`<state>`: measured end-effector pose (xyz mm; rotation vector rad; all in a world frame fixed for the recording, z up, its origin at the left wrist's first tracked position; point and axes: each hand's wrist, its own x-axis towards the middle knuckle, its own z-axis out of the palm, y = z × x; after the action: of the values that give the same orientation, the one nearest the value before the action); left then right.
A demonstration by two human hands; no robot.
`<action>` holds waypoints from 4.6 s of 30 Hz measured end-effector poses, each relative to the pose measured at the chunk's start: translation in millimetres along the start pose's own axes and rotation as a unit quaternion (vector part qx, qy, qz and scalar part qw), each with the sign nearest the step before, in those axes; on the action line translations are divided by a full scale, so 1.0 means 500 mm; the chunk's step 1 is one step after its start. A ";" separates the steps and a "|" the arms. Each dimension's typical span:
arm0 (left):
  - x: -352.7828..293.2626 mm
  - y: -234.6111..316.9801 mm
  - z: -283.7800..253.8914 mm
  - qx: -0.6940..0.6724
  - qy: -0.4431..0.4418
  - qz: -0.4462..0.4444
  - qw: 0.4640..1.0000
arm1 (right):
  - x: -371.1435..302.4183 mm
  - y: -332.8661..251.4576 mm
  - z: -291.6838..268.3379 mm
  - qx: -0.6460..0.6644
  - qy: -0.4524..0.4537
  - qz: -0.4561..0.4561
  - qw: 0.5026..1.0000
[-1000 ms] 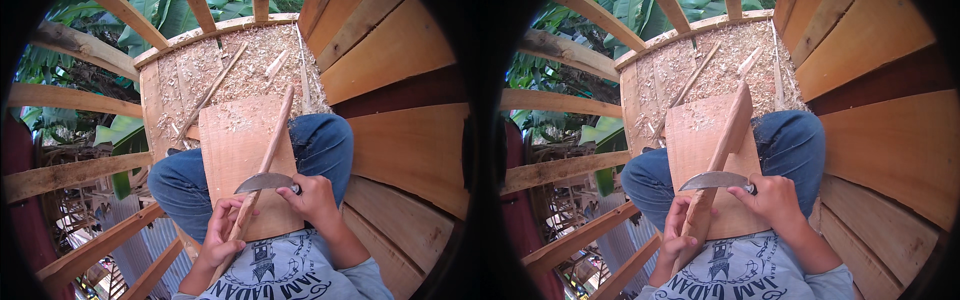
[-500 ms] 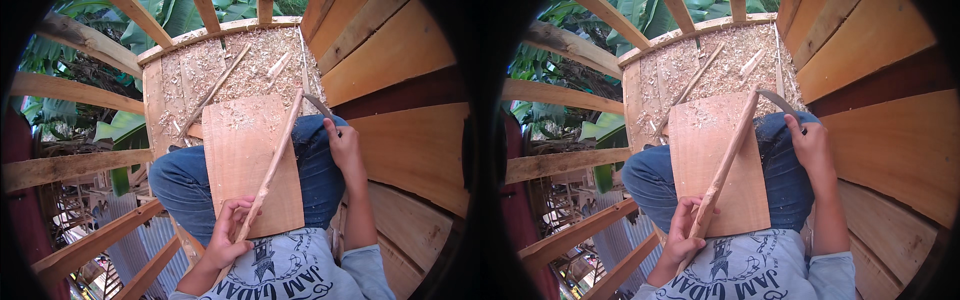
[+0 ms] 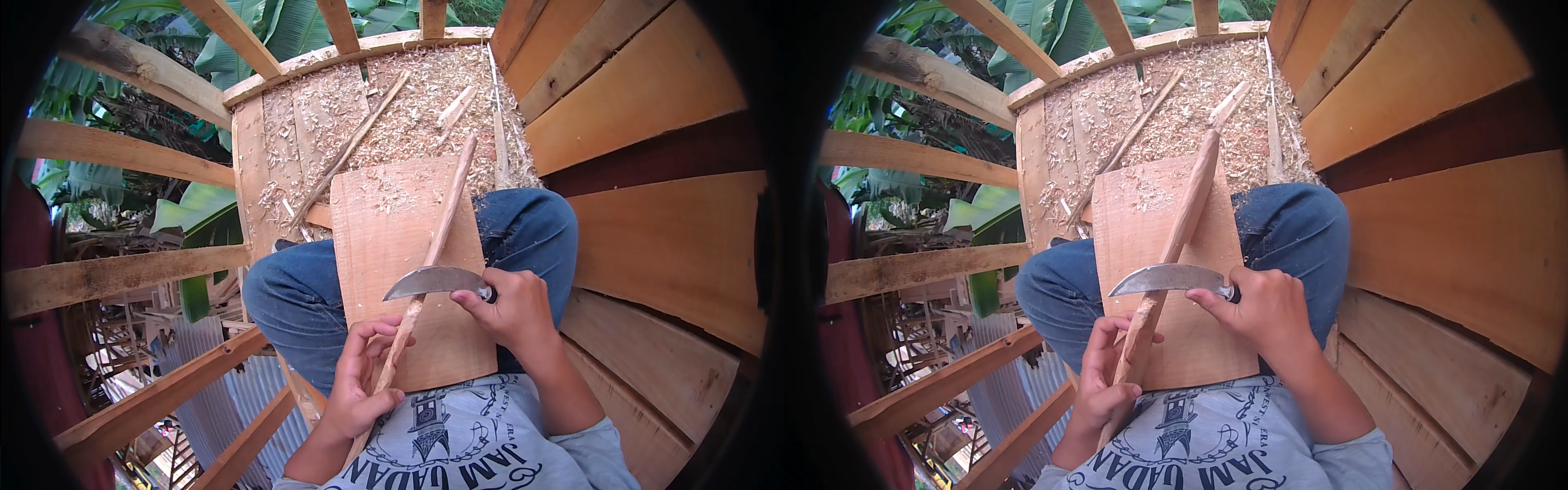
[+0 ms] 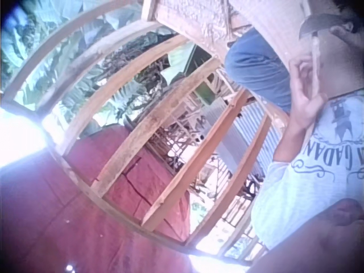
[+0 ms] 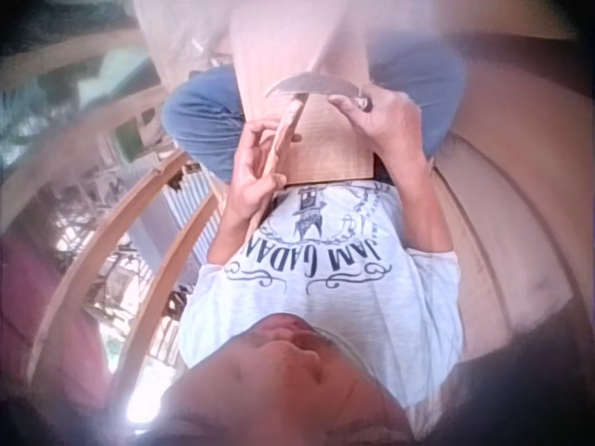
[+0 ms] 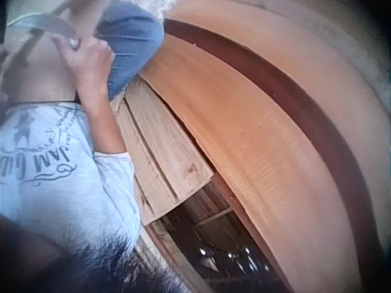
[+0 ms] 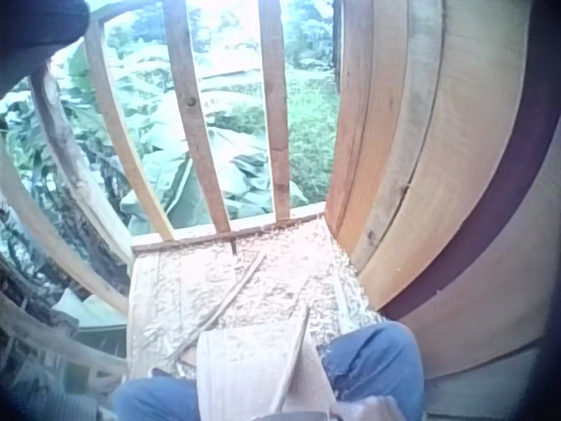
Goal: The person carves a rectangular wooden plank using a curved knife. They hold the plank on their lap and repeatedly shave off thin layers of wood, creating wood shavings that accumulate on the platform.
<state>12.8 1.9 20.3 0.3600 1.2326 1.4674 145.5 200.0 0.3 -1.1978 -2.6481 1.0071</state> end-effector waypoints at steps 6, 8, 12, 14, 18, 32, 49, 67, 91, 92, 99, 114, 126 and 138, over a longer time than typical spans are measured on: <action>0.009 0.000 0.009 0.022 0.004 -0.003 1.000 | 0.061 0.049 -0.021 -0.084 0.046 0.011 0.995; 0.010 0.000 0.011 0.018 0.000 0.001 1.000 | 0.097 0.084 -0.038 -0.077 0.085 0.071 0.991; -0.016 -0.013 0.015 0.028 0.020 -0.027 0.999 | 0.136 0.120 -0.071 -0.016 0.105 0.127 0.986; -0.013 -0.015 0.012 0.019 0.008 -0.032 0.999 | 0.121 0.099 -0.068 0.034 0.104 0.123 0.986; -0.012 -0.008 0.012 0.006 -0.012 -0.038 0.999 | 0.068 0.127 -0.032 0.191 0.099 0.150 0.965; -0.001 0.014 -0.008 0.034 0.032 0.006 0.999 | -0.004 -0.019 -0.009 0.096 -0.058 -0.043 0.993; -0.014 0.005 0.006 0.095 0.048 0.018 0.994 | 0.127 0.096 -0.029 -0.043 0.101 0.086 0.990; -0.003 0.040 -0.029 0.385 0.062 0.061 0.919 | 0.021 0.050 -0.005 0.133 -0.003 0.001 0.991; -0.009 -0.022 -0.021 0.414 0.097 0.104 0.899 | 0.064 0.048 0.000 -0.181 0.048 -0.065 0.980; -0.010 -0.020 -0.019 0.422 0.097 0.103 0.895 | 0.078 0.059 -0.004 -0.191 0.110 -0.028 0.975; -0.029 -0.022 -0.024 0.394 0.086 0.086 0.911 | 0.106 0.119 -0.126 -0.009 0.115 0.103 0.988; -0.003 -0.014 -0.012 0.469 0.075 0.101 0.874 | 0.078 0.073 -0.041 -0.242 0.076 0.001 0.967; 0.004 -0.010 -0.018 0.455 0.068 0.093 0.883 | 0.003 0.008 -0.038 -0.145 -0.051 -0.014 0.988; -0.001 -0.006 -0.015 0.459 0.049 0.091 0.883 | 0.135 0.127 -0.103 -0.193 0.099 0.160 0.963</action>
<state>8.7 -2.8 14.9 1.0637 1.9780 0.9573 156.0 305.0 -10.3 -1.7445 -2.6144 0.3662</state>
